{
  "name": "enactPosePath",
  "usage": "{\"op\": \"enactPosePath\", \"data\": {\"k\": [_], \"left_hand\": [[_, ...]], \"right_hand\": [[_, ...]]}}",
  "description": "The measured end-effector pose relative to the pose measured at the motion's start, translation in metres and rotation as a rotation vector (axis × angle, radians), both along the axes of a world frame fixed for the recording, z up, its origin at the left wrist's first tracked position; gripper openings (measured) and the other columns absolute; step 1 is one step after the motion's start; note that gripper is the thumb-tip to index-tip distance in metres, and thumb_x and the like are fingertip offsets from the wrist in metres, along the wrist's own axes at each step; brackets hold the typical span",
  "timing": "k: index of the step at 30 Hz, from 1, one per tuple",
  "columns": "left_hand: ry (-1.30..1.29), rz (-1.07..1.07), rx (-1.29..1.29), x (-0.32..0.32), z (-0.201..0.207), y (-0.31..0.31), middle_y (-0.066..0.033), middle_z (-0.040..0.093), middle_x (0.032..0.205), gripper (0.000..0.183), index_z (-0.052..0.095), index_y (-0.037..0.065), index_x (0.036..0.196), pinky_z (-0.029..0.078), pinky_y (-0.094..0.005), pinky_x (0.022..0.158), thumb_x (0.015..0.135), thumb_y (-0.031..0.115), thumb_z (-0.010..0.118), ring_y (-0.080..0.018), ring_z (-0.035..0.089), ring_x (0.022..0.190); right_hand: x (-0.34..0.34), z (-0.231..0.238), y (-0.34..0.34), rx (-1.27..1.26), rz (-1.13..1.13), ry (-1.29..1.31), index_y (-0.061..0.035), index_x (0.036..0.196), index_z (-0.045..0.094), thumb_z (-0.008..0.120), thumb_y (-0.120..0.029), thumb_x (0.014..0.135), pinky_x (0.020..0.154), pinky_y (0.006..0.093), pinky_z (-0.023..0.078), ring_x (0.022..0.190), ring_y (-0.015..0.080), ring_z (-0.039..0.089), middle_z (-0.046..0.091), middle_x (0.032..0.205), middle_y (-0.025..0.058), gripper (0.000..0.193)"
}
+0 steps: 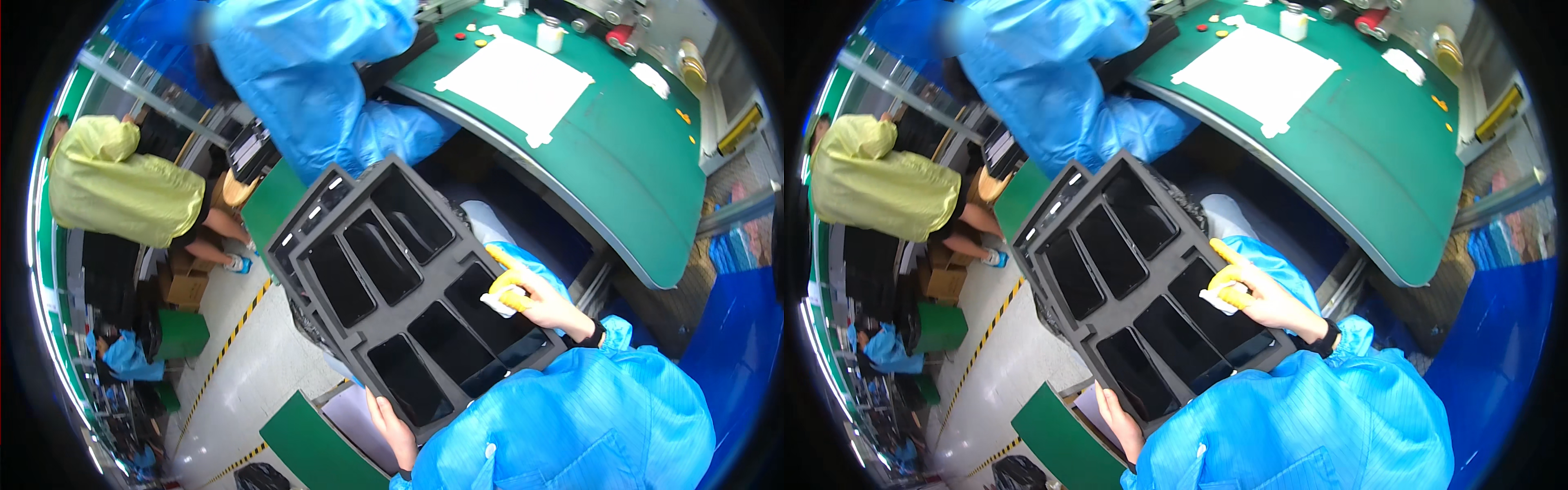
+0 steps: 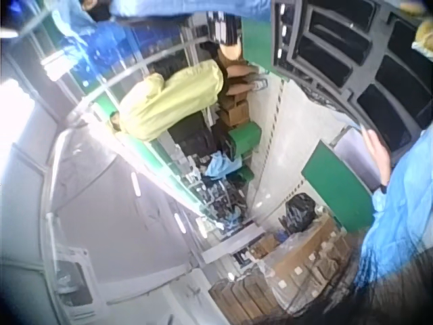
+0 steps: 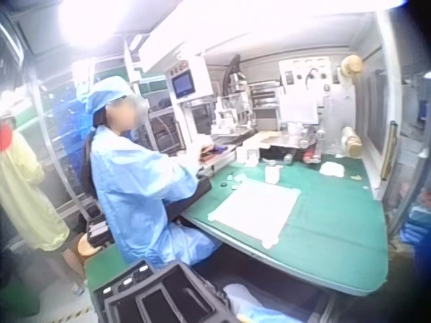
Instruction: Cleaning several rectangular electronic screens arranged in a tray using a cloth.
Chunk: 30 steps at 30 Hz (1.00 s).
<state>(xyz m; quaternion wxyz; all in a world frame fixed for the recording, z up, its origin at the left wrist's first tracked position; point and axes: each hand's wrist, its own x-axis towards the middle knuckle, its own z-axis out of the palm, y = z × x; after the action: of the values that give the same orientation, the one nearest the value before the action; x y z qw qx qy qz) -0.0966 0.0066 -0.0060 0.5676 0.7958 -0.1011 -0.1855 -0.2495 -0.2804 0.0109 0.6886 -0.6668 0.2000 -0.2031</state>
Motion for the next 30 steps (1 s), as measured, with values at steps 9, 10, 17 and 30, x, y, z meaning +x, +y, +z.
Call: {"op": "enactPosePath", "data": {"k": [9, 10, 17, 30], "left_hand": [[-0.071, -0.573, -0.188, 0.003, 0.042, -0.143, -0.015, 0.049, 0.13, 0.043, 0.038, -0.006, 0.135, 0.032, -0.0302, 0.102, 0.096, 0.013, 0.043, -0.0198, 0.046, 0.119], [-0.059, -0.637, -0.229, -0.001, 0.045, -0.167, -0.0139, 0.051, 0.127, 0.042, 0.039, -0.005, 0.134, 0.035, -0.0295, 0.1, 0.096, 0.012, 0.044, -0.0185, 0.048, 0.116], [0.092, -1.033, -0.292, -0.045, 0.036, -0.335, -0.01, 0.063, 0.095, 0.029, 0.05, -0.002, 0.118, 0.046, -0.0239, 0.077, 0.092, 0.01, 0.055, -0.0106, 0.057, 0.084], [-0.705, -0.982, -0.368, -0.081, -0.009, -0.468, -0.0201, 0.062, 0.09, 0.02, 0.06, -0.002, 0.099, 0.047, -0.0411, 0.077, 0.087, 0.012, 0.053, -0.036, 0.059, 0.085]], "right_hand": [[-0.127, 0.024, -0.01, -0.009, -0.628, -0.097, -0.0039, 0.1, 0.059, 0.056, -0.009, 0.087, 0.082, 0.0261, 0.041, 0.105, 0.013, 0.052, 0.033, 0.145, 0.0181, 0.014], [-0.14, 0.028, -0.013, -0.049, -0.721, -0.1, -0.002, 0.1, 0.058, 0.054, -0.008, 0.088, 0.08, 0.0234, 0.042, 0.098, 0.0107, 0.053, 0.034, 0.144, 0.0157, 0.014], [-0.222, 0.01, -0.038, -0.148, -1.2, -0.051, -0.0011, 0.115, 0.053, 0.051, -0.007, 0.093, 0.083, 0.0218, 0.042, 0.093, 0.0084, 0.053, 0.057, 0.104, 0.002, 0.023], [-0.263, -0.038, -0.109, -0.129, -1.415, -0.095, 0.0008, 0.122, 0.051, 0.052, -0.013, 0.093, 0.096, 0.027, 0.037, 0.109, 0.0126, 0.05, 0.055, 0.117, 0.0053, 0.032]]}}
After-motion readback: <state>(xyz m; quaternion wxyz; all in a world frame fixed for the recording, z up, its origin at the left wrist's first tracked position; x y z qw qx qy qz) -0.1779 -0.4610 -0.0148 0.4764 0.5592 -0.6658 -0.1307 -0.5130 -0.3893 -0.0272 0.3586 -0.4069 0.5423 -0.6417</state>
